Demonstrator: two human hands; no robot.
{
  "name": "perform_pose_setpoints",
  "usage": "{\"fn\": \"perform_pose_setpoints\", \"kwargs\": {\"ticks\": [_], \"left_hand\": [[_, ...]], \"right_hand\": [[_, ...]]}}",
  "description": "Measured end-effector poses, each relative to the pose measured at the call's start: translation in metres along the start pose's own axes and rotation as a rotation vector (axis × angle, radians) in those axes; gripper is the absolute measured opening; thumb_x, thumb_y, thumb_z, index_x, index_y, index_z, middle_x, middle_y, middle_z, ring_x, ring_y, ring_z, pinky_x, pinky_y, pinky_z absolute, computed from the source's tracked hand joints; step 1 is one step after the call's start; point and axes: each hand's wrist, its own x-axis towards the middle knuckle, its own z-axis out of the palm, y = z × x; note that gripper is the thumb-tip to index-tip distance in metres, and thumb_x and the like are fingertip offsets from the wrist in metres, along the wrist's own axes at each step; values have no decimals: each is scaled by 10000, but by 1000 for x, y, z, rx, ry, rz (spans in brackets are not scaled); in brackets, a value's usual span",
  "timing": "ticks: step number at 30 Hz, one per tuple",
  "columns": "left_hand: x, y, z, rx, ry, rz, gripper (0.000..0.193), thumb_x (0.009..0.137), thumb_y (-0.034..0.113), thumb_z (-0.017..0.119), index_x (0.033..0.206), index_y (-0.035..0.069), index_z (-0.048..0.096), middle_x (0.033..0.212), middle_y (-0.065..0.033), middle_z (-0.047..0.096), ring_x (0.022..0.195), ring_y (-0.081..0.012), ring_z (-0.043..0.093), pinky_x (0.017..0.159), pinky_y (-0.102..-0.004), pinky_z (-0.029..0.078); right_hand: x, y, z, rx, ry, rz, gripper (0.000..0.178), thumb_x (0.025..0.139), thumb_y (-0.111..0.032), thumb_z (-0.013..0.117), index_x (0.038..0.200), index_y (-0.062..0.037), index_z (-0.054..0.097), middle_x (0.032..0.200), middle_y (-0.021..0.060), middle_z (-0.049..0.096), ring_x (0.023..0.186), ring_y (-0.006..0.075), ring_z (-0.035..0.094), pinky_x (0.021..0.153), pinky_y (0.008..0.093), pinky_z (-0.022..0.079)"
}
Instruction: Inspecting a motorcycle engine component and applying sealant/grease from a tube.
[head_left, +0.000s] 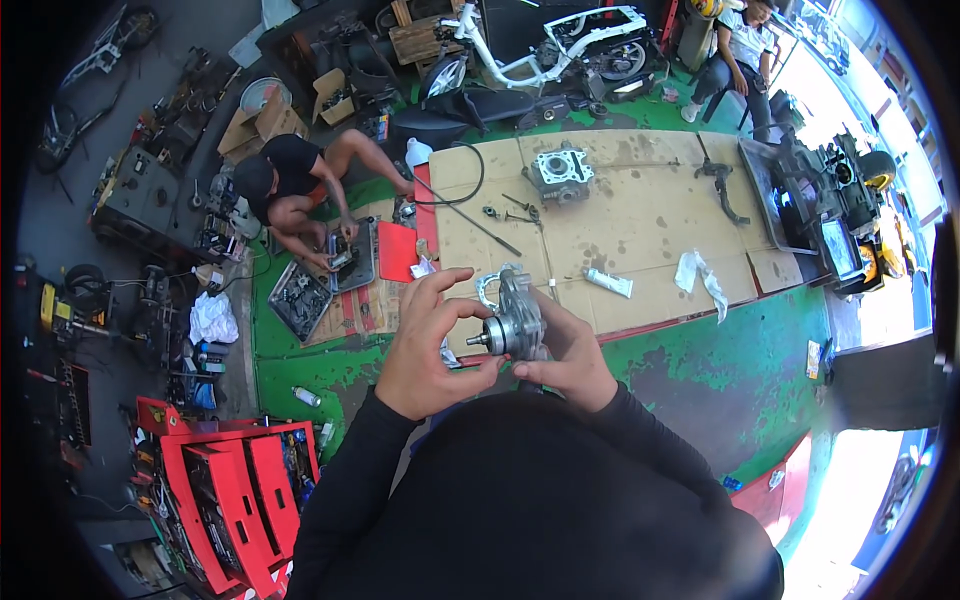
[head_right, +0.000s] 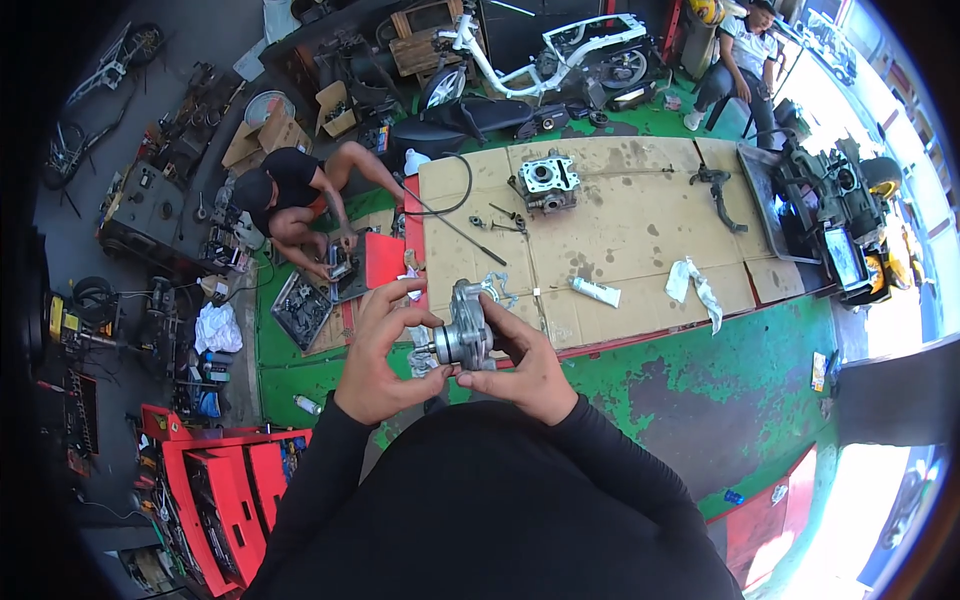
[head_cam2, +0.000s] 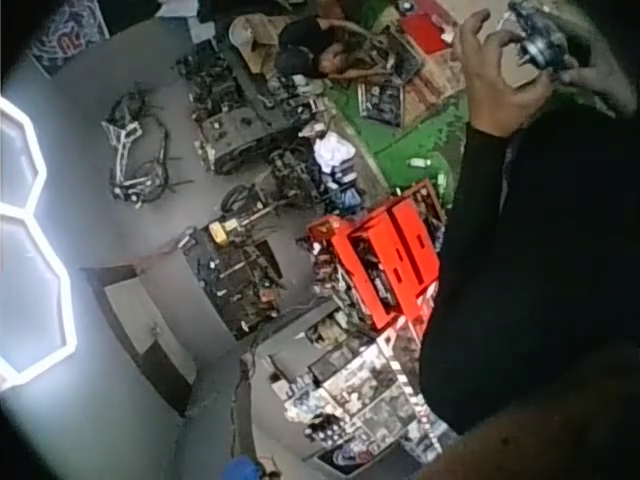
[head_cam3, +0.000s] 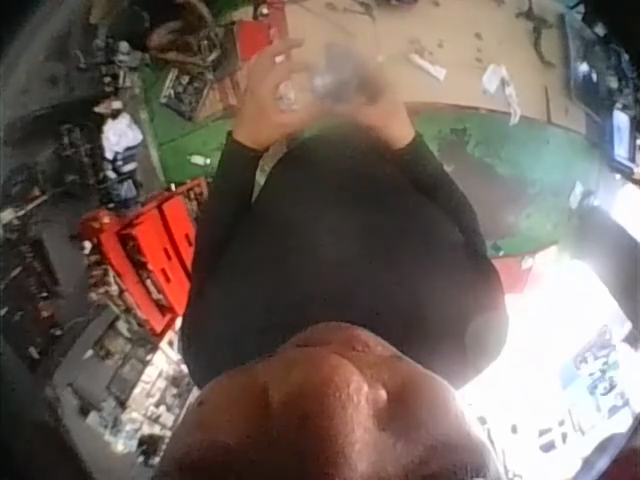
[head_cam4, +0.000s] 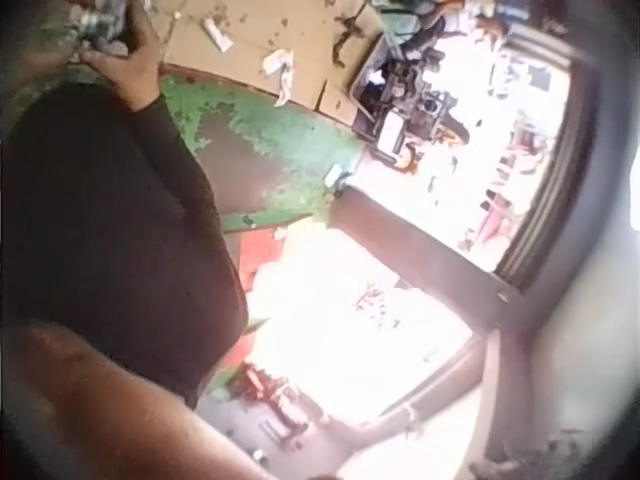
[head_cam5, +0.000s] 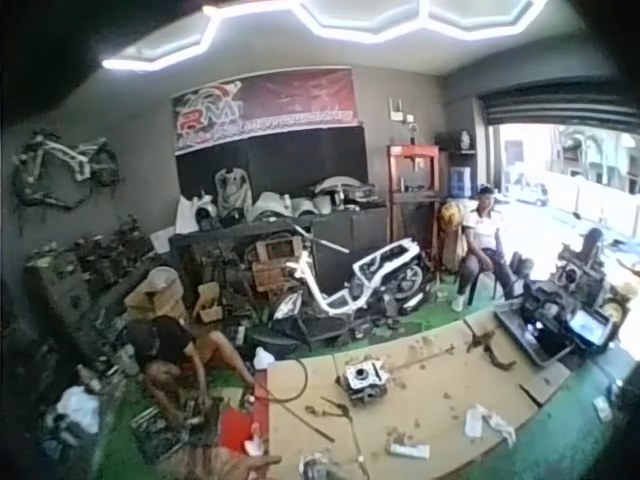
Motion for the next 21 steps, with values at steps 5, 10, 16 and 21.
{"fn": "perform_pose_setpoints", "kwargs": {"ticks": [5,10,16,21], "left_hand": [[-3,-4,5,-81,15,0,462,573,140,759,1010,66,630,1377,-163,466,1236,-346,441,1027,-434,351],[-7,-12,7,-88,-13,-23,532,589,150,762,1093,59,615,1386,-166,456,1253,-347,438,1038,-423,350],[-21,-26,14,-213,-32,-97,614,666,178,780,1224,52,558,1372,-162,462,1263,-334,444,1057,-423,345],[-50,-48,26,-754,8,-440,755,721,193,773,1378,44,432,1390,-148,452,1269,-299,449,1061,-423,349]], "right_hand": [[2,2,-6,-258,-40,-167,937,645,-74,855,1450,51,392,1330,200,551,1099,226,570,949,320,458],[4,-6,-4,-365,-47,-175,946,630,-82,863,1448,40,403,1341,185,549,1109,218,566,950,318,455],[7,9,-12,-347,-31,-128,938,633,-93,865,1450,15,417,1359,171,539,1093,211,568,945,313,453],[9,28,-24,-431,-22,-133,900,651,-114,855,1439,-7,435,1325,172,560,1077,237,585,944,320,460]]}}
